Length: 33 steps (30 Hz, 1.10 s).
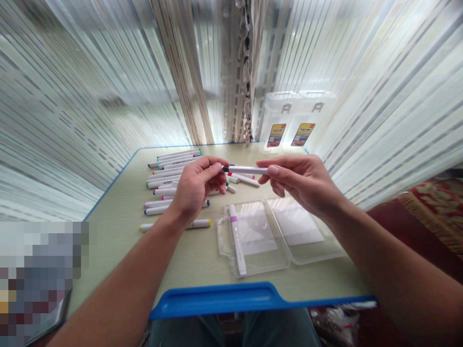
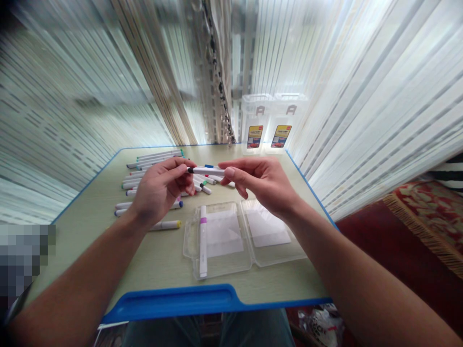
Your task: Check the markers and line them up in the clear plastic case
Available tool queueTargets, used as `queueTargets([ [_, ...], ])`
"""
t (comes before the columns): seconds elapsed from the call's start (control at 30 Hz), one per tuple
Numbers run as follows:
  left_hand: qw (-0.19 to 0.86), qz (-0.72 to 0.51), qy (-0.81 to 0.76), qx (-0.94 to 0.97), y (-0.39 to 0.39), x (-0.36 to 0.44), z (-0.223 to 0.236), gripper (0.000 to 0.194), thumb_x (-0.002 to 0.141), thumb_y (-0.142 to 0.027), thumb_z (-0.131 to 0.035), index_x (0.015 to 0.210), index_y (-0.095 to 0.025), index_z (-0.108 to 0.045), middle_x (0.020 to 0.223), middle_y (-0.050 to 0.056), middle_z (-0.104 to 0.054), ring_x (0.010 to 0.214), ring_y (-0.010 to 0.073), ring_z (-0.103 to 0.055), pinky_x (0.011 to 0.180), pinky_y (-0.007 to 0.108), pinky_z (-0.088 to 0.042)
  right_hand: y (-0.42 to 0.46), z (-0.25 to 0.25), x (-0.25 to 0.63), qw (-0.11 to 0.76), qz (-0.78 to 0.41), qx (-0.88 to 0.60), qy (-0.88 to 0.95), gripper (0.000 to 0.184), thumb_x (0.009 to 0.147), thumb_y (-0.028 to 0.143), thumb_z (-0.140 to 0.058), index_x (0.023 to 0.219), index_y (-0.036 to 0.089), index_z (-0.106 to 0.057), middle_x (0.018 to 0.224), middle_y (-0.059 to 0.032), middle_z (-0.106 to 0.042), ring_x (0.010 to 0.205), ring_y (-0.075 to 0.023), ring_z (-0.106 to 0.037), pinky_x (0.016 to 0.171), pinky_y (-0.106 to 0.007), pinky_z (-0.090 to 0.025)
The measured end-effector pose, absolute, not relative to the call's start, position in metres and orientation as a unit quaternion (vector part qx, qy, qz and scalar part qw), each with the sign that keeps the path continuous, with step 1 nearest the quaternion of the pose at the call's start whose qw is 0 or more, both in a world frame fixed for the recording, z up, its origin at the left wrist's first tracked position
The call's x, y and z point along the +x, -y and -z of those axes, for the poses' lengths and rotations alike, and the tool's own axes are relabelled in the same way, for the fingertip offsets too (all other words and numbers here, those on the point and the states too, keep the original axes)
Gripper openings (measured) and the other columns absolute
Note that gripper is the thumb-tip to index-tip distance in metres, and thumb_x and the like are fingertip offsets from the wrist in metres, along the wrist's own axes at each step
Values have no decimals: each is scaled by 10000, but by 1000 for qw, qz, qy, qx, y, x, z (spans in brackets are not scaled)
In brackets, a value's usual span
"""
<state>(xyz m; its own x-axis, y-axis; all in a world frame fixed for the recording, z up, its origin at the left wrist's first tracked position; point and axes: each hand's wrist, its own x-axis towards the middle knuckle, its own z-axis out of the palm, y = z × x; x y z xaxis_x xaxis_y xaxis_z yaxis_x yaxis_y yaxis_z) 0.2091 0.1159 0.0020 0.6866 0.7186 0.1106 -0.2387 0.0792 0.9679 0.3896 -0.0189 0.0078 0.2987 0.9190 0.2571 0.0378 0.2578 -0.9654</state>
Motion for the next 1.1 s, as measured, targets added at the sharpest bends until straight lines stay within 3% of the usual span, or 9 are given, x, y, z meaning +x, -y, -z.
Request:
queueTargets([
  [0.3,710,-348,-197,579,-116,209,-3,121,826,-231,-670,888,-131,-699,640,6,-642,518,119,-599,504,245,-514,18,-13,389,666,-366,-489,429,220,817,387,-789,919,194,-806,735,-37,-751,460,-78,-493,450,-256,-381],
  [0.5,703,-363,-183,583,-116,208,-3,165,827,-246,-717,936,-127,-753,694,21,-692,515,85,-594,510,203,-499,15,-14,394,677,-333,-520,400,301,849,466,-738,952,186,-778,737,-36,-729,473,-85,-487,450,-255,-402],
  [1.1,729,-321,-97,597,-108,202,-9,280,783,-308,-830,1045,-212,-802,846,63,-787,569,98,-623,595,258,-535,8,-11,405,694,-402,-513,305,219,855,392,-718,900,177,-717,629,4,-634,434,-65,-468,400,-205,-367],
])
